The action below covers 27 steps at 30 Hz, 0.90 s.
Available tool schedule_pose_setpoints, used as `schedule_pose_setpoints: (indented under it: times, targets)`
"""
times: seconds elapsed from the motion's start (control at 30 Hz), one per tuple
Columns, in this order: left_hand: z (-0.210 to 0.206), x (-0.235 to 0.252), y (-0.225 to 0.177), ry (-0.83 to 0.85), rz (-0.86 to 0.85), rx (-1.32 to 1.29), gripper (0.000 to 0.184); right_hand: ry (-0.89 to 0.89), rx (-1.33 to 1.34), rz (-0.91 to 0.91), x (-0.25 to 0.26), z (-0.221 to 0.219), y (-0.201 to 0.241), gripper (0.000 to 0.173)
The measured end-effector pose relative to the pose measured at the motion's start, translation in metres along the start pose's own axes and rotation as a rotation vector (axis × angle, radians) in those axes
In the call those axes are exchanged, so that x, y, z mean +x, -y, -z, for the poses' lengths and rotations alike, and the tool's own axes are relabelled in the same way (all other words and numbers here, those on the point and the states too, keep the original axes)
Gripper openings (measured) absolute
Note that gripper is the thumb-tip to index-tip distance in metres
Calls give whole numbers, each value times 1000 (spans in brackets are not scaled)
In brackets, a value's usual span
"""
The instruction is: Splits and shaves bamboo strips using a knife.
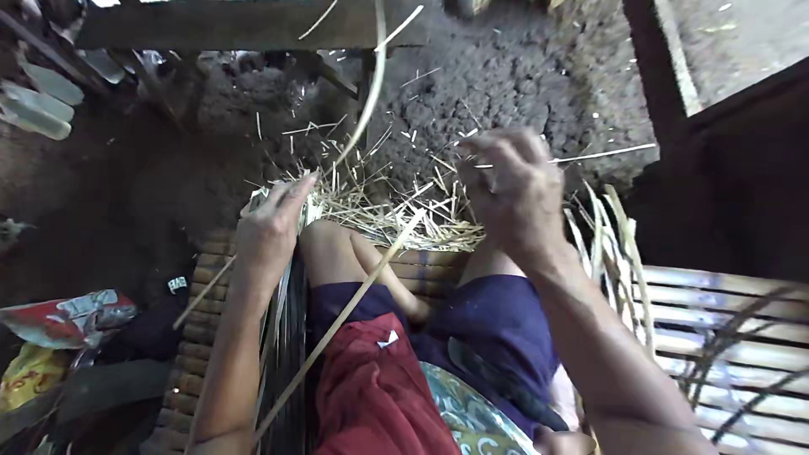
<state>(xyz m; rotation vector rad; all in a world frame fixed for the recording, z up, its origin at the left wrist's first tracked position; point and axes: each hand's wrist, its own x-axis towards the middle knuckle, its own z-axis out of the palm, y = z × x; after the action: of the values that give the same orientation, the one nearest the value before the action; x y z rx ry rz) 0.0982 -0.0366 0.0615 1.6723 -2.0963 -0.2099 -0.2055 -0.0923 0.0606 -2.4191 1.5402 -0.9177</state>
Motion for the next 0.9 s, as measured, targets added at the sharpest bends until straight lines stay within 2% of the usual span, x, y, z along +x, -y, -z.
schedule_pose_setpoints:
  times: [0.07, 0.1, 0.2, 0.27, 0.33, 0.4, 0.5, 0.6, 0.73, 0.83, 0.9]
  targets:
    - [-14, 10, -15, -57, -117, 31, 37, -127, -109, 146, 1, 29, -2, 35]
    - [-20, 15, -25, -100, -209, 20, 35, -120, -165, 205, -1, 41, -3, 39]
    - [-29, 24, -53, -121, -443, -68, 34, 66, -286, 261, -18, 75, -6, 49]
    - [-38, 30, -63, -96, -523, -157, 32, 119, -324, 219, -44, 93, -10, 37]
    - [-52, 37, -65, -57, -530, -247, 26, 121, -365, 102, -80, 113, -13, 27]
    - [-68, 42, -60, 14, -489, -280, 25, 136, -418, -112, -119, 141, -12, 26]
    - [-97, 51, -41, 172, -351, -325, 28, 104, -514, -526, -181, 178, -9, 25]
    - [-123, 59, -22, 276, -235, -288, 30, 69, -557, -883, -244, 195, -11, 25]
    - [-143, 61, -17, 367, 27, -269, 47, 53, -465, -1193, -328, 169, -19, 36]
    - [-156, 38, -41, 416, 207, -382, 56, 271, -387, -1435, -366, 135, -24, 37]
    - [-163, 20, -67, 463, 324, -437, 62, 322, -299, -1431, -386, 117, -28, 38]
